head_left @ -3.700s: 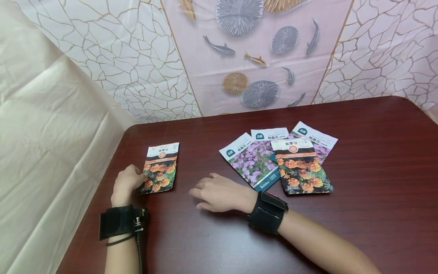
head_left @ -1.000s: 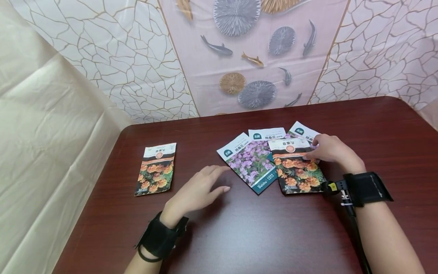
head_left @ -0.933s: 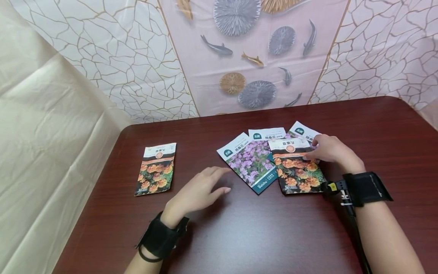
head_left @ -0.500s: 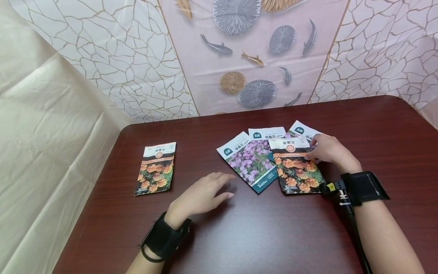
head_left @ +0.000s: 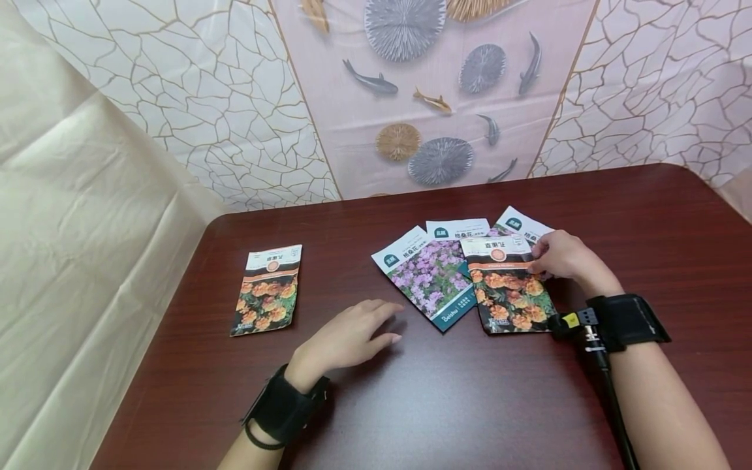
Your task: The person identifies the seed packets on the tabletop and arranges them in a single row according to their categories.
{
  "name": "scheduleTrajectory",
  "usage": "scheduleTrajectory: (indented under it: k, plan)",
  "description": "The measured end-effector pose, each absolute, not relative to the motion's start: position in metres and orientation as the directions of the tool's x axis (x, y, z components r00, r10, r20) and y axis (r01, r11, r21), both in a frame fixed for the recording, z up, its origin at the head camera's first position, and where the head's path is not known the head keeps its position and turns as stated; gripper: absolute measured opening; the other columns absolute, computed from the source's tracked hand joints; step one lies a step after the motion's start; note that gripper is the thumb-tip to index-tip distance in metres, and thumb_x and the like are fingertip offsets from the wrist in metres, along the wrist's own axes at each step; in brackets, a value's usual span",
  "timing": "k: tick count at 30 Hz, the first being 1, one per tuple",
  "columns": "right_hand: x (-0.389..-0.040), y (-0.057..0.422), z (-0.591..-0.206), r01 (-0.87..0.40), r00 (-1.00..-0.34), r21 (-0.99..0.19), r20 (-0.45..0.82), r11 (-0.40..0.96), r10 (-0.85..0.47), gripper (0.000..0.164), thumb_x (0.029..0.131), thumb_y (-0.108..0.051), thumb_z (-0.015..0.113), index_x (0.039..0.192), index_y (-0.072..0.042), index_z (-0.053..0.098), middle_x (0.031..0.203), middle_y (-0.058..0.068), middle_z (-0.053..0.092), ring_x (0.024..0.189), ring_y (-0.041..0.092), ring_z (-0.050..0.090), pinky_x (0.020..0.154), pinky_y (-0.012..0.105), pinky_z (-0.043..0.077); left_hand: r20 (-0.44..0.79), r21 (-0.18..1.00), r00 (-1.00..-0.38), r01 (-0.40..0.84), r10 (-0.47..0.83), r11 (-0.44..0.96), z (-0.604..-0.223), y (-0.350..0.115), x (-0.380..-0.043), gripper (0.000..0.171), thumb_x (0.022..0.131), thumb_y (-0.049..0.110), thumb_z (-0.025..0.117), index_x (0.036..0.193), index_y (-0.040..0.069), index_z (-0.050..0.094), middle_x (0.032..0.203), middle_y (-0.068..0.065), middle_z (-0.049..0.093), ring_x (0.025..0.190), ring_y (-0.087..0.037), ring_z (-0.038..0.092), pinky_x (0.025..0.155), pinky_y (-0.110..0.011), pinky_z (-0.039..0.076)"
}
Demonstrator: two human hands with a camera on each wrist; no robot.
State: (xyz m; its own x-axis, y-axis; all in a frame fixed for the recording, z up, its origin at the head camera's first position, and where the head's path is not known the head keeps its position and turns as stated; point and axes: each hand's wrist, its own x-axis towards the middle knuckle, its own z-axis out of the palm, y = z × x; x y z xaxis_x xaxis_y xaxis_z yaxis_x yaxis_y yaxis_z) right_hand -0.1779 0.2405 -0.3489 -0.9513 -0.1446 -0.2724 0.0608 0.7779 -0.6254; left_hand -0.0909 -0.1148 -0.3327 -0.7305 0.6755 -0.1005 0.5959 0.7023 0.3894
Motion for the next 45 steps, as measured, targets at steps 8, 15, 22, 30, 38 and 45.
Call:
scheduleTrajectory:
  k: [8,15,22,30,38,45]
  plan:
    - [-0.177,0.244,-0.352,0.045,-0.95,-0.651,-0.262,0.758,-0.168,0.008,0.082,0.003,0.055,0.076,0.005,0.051,0.072,0.011,0.058,0.059,0.018,0.058,0.052,0.033,0.044,-0.09,0.394,-0.722,0.607,0.686,0.69,-0.333,-0.116,-0.092,0.044,0.092,0.029,0.055,0.13,0.007,0.049,0.123,-0.009,0.054,0.115,-0.02,0.049,0.094,-0.036,0.04]
    - [-0.178,0.245,-0.351,0.06,-0.949,-0.661,-0.27,0.748,-0.162,0.007,0.084,0.003,0.05,0.079,0.006,0.052,0.071,0.013,0.058,0.059,0.019,0.058,0.052,0.033,0.046,-0.098,0.405,-0.719,0.603,0.688,0.687,-0.333,-0.117,-0.093,0.043,0.092,0.027,0.056,0.13,0.007,0.049,0.123,-0.009,0.054,0.114,-0.02,0.049,0.093,-0.037,0.041]
    - [-0.178,0.247,-0.347,0.054,-0.943,-0.674,-0.276,0.737,-0.184,0.007,0.085,0.003,0.049,0.08,0.008,0.05,0.071,0.013,0.056,0.059,0.021,0.055,0.053,0.033,0.046,-0.089,0.407,-0.727,0.597,0.681,0.691,-0.332,-0.119,-0.094,0.043,0.092,0.028,0.056,0.129,0.008,0.05,0.123,-0.009,0.054,0.114,-0.021,0.049,0.094,-0.037,0.04]
    - [-0.176,0.248,-0.336,0.023,-0.948,-0.75,-0.226,0.661,-0.223,0.006,0.087,0.006,0.045,0.086,0.01,0.05,0.069,0.01,0.057,0.061,0.023,0.055,0.054,0.035,0.048,-0.078,0.418,-0.765,0.557,0.639,0.718,-0.329,-0.12,-0.095,0.047,0.092,0.03,0.056,0.132,0.008,0.046,0.126,-0.01,0.052,0.118,-0.022,0.047,0.096,-0.038,0.038]
    - [-0.169,0.243,-0.319,-0.041,-0.944,-0.85,-0.14,0.526,-0.299,0.005,0.09,0.004,0.05,0.091,0.009,0.049,0.072,0.01,0.06,0.062,0.025,0.058,0.055,0.037,0.049,-0.065,0.474,-0.822,0.473,0.565,0.743,-0.328,-0.121,-0.097,0.054,0.092,0.03,0.056,0.138,0.008,0.039,0.133,-0.011,0.047,0.123,-0.023,0.042,0.1,-0.04,0.035]
    - [-0.163,0.232,-0.311,-0.118,-0.936,-0.921,-0.021,0.372,-0.35,0.004,0.09,0.008,0.048,0.089,0.007,0.051,0.074,0.004,0.064,0.066,0.018,0.061,0.058,0.029,0.05,-0.043,0.541,-0.844,0.43,0.534,0.723,-0.331,-0.121,-0.098,0.062,0.091,0.033,0.057,0.142,0.01,0.031,0.136,-0.012,0.044,0.126,-0.025,0.039,0.101,-0.043,0.031]
